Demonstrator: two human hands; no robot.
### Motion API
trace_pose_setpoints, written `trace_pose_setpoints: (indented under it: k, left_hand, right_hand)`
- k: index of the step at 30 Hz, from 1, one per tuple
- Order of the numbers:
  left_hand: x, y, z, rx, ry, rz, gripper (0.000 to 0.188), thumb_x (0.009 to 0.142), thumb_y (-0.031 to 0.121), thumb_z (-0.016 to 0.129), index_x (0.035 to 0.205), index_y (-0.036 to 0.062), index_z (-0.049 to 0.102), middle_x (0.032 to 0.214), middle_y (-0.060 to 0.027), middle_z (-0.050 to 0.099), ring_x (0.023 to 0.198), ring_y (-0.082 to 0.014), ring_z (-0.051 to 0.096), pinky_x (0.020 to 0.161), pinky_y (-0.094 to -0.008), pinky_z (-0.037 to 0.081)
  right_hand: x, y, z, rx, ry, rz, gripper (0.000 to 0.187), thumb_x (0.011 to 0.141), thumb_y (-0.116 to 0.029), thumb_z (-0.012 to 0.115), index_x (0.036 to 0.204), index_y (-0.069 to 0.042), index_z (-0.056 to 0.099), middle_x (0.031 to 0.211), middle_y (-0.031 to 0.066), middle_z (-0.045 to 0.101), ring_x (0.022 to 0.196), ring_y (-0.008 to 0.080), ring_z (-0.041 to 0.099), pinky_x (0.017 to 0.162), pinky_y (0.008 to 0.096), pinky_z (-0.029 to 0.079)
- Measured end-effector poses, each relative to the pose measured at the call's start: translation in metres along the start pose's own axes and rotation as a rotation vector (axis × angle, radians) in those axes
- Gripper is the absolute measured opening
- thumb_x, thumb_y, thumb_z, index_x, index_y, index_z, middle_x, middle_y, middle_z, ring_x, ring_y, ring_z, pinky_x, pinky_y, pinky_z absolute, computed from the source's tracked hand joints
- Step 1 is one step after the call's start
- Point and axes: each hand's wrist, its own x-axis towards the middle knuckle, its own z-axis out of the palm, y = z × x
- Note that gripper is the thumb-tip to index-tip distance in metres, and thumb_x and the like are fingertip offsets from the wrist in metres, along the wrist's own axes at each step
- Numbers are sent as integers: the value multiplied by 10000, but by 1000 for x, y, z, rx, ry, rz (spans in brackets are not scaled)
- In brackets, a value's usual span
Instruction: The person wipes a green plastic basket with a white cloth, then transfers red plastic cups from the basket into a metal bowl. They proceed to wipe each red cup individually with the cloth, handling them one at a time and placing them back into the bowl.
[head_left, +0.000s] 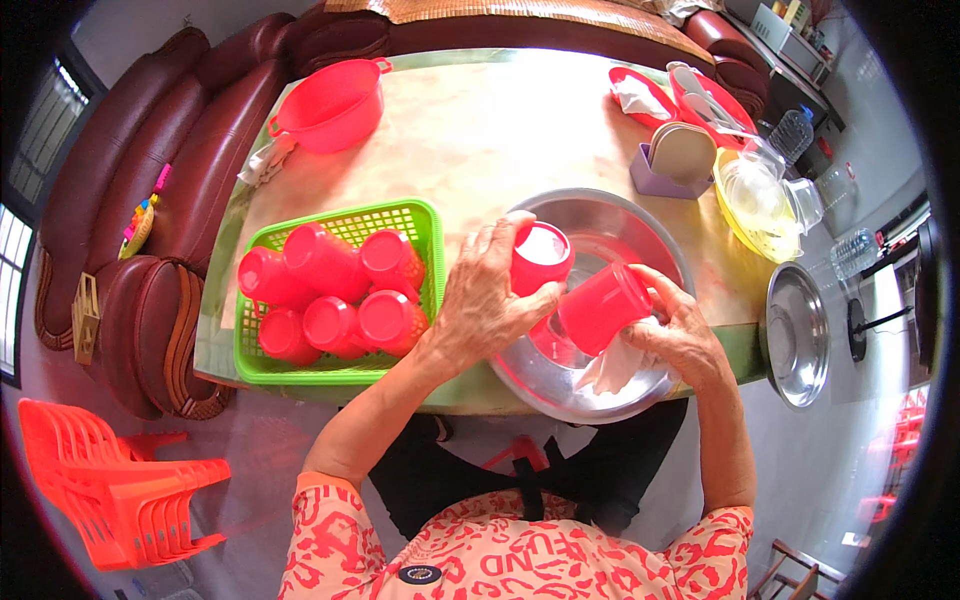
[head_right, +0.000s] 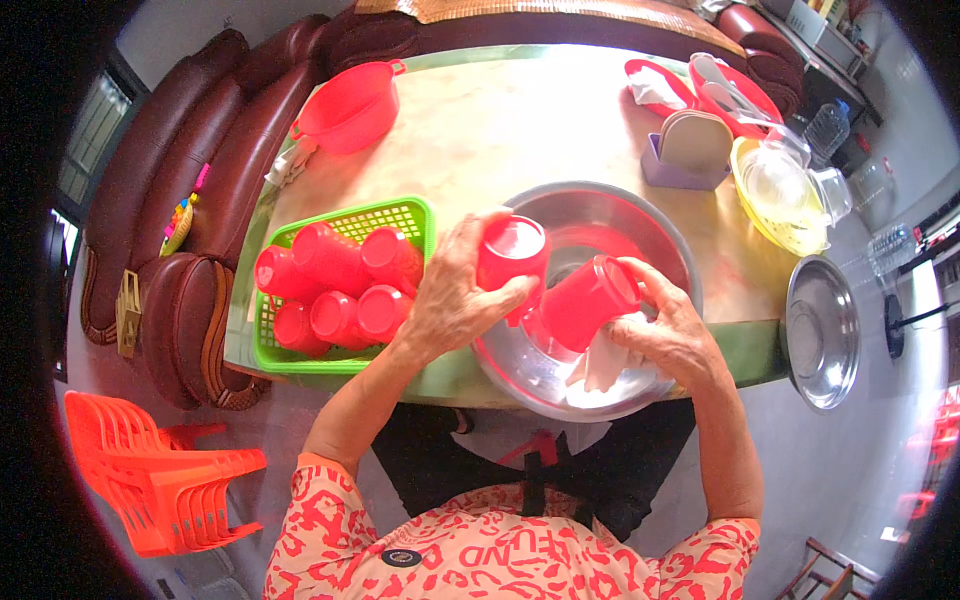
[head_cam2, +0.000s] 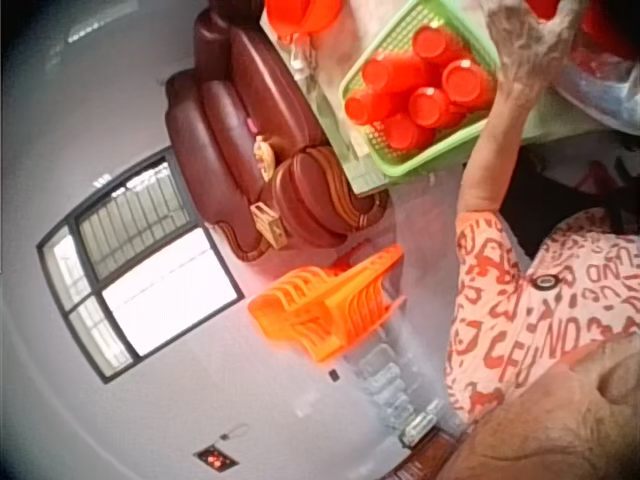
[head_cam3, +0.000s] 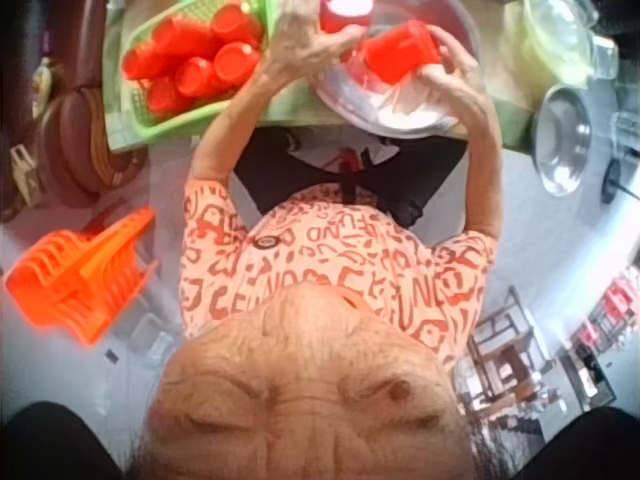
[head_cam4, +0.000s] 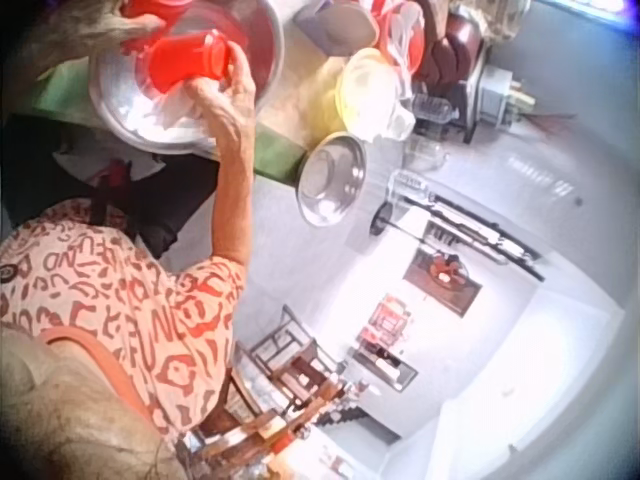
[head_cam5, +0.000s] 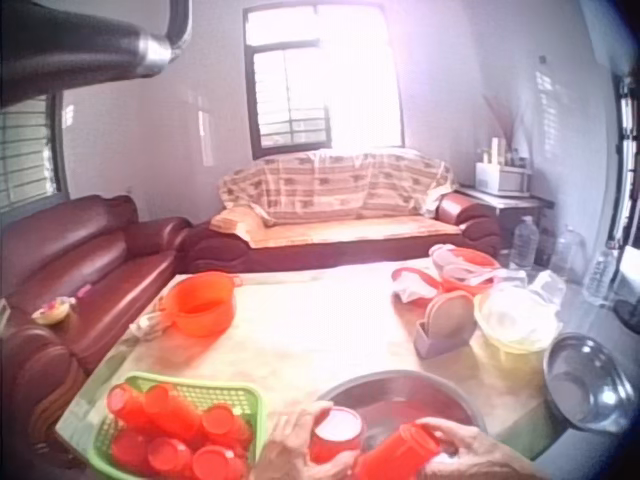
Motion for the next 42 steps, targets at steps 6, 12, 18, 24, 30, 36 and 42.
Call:
trace_pose_setpoints:
  k: [6, 12, 18, 24, 30, 36, 42]
  left_hand:
    - [24, -22, 54, -83, -48, -89, 642, 696, 203, 743, 1233, 9, 452, 1150, -208, 560, 1102, -343, 558, 967, -409, 442]
    - [12, -29, 68, -50, -126, -62, 798, 721, 227, 746, 1365, -13, 342, 1329, -320, 388, 1251, -447, 410, 1066, -450, 354]
    - [-27, -7, -16, 225, 192, 124, 696, 746, 209, 756, 1344, 45, 441, 1367, -217, 408, 1267, -400, 392, 1082, -479, 317]
    - [-65, -71, -142, 716, 435, -167, 773, 632, 261, 834, 1313, 124, 496, 1337, -170, 430, 1256, -356, 385, 1073, -475, 320]
    - [-68, -119, -180, 827, 75, -331, 944, 567, 618, 787, 1373, 244, 467, 1344, -144, 435, 1256, -346, 392, 1039, -491, 359]
    - [-44, -130, -181, 792, -3, -230, 896, 533, 667, 763, 1278, 223, 539, 1188, -115, 568, 1118, -322, 512, 909, -490, 454]
    - [-48, -140, -183, 758, 93, -114, 780, 533, 613, 801, 1148, 160, 640, 1057, -75, 659, 1017, -276, 588, 847, -401, 512]
  right_hand:
    - [27, 30, -19, -405, 164, -177, 743, 695, -178, 686, 1359, 3, 408, 1206, 229, 576, 1076, 325, 599, 927, 367, 468]
    - [27, 42, -13, -760, 277, -310, 782, 711, -136, 674, 1417, -34, 355, 1244, 251, 538, 1112, 395, 557, 947, 428, 452]
    - [-6, 12, 5, -843, 362, -365, 789, 679, -51, 715, 1407, -92, 414, 1144, 194, 598, 1005, 321, 614, 867, 392, 492]
    - [-15, -44, 75, -674, -60, -406, 728, 711, -192, 775, 1359, -98, 457, 1100, 183, 605, 915, 322, 640, 772, 418, 524]
    - [32, -69, 177, -1193, -262, -425, 716, 782, -408, 701, 1368, -112, 414, 1069, 202, 587, 816, 342, 666, 688, 457, 539]
    - [75, -42, 234, -1380, -401, -381, 767, 729, -441, 731, 1357, -132, 416, 1048, 208, 617, 819, 344, 678, 683, 457, 543]
    - [74, -35, 236, -1322, -279, -460, 666, 728, -345, 724, 1295, -75, 502, 912, 180, 632, 759, 315, 680, 637, 431, 548]
